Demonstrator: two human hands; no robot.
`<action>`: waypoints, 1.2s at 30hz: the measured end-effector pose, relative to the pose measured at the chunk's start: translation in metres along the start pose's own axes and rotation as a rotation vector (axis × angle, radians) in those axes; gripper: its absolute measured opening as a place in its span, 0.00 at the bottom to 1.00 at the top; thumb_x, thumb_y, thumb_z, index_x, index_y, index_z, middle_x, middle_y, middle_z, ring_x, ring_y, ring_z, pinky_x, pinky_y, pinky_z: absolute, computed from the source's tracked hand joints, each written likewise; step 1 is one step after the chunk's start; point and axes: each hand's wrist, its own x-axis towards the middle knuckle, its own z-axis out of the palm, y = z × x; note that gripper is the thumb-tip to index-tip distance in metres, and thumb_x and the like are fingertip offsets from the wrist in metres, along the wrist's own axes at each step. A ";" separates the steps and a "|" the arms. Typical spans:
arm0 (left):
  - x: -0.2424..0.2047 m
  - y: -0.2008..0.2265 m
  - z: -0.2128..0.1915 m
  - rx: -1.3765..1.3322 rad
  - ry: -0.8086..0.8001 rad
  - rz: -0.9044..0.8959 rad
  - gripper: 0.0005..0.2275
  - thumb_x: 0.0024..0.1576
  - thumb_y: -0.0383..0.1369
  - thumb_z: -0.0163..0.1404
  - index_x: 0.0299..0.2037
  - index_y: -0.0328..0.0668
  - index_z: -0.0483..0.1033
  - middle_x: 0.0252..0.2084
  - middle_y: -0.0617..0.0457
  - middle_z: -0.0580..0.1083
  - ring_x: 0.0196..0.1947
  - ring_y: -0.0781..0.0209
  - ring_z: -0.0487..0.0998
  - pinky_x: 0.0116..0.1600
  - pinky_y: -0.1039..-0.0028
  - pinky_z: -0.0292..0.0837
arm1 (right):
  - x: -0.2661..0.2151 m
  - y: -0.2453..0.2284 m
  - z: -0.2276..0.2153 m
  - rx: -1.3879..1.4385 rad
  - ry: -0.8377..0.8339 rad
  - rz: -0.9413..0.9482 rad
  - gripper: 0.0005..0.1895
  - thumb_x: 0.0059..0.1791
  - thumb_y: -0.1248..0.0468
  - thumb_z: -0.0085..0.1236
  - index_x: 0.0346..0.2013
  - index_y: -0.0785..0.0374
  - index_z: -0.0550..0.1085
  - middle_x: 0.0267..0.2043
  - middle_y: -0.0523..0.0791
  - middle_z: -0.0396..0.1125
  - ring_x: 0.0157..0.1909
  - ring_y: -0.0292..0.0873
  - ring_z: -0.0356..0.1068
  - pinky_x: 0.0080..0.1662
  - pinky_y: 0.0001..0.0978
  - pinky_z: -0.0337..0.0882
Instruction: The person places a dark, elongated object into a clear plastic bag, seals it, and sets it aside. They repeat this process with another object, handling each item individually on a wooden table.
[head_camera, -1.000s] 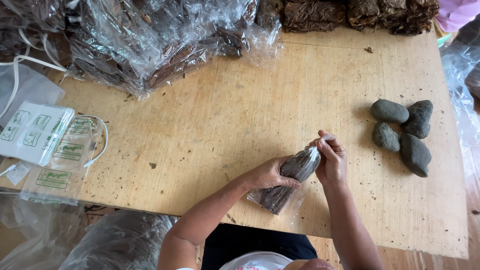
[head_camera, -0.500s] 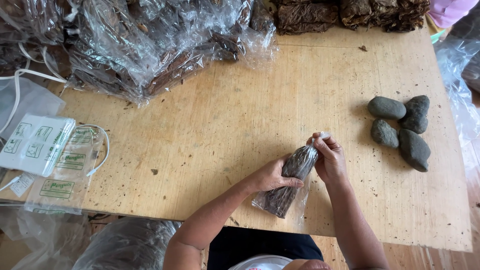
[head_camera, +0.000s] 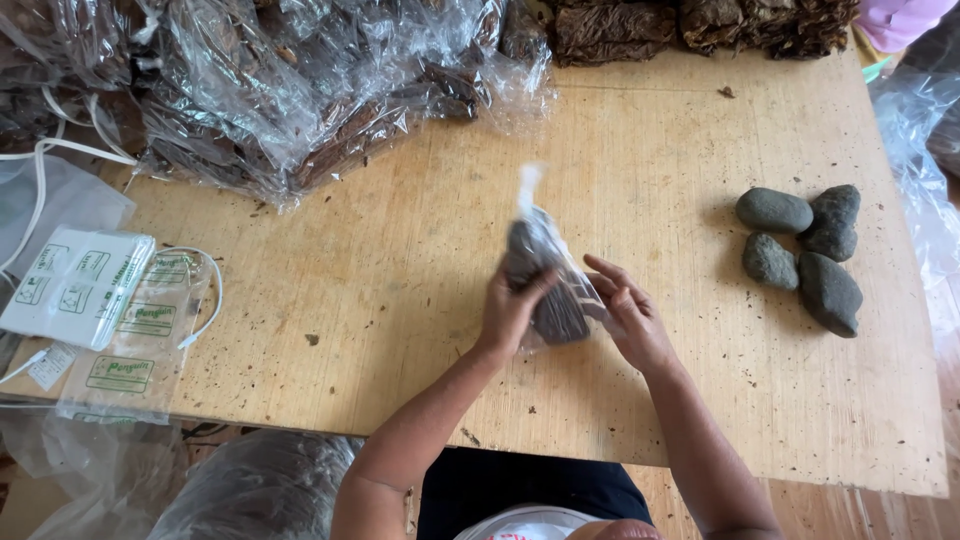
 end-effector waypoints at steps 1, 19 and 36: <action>0.005 -0.002 -0.001 0.002 0.004 -0.005 0.17 0.49 0.40 0.61 0.42 0.48 0.68 0.36 0.55 0.70 0.38 0.60 0.72 0.46 0.67 0.71 | 0.000 0.003 0.000 0.003 0.000 0.005 0.35 0.50 0.45 0.41 0.64 0.66 0.59 0.50 0.57 0.67 0.53 0.47 0.67 0.52 0.45 0.69; 0.023 -0.095 -0.008 -0.326 0.241 0.188 0.20 0.47 0.26 0.63 0.49 0.40 0.71 0.41 0.60 0.69 0.44 0.73 0.65 0.52 0.73 0.67 | 0.004 0.038 -0.018 -0.252 0.299 0.065 0.25 0.53 0.42 0.37 0.53 0.56 0.67 0.32 0.44 0.69 0.23 0.37 0.70 0.24 0.26 0.73; 0.026 -0.121 -0.018 -0.516 -0.140 0.048 0.11 0.56 0.32 0.55 0.44 0.42 0.67 0.43 0.53 0.75 0.47 0.60 0.76 0.52 0.67 0.75 | 0.017 0.072 -0.051 -0.342 0.797 0.163 0.27 0.52 0.37 0.46 0.31 0.58 0.68 0.21 0.51 0.60 0.25 0.40 0.65 0.22 0.34 0.68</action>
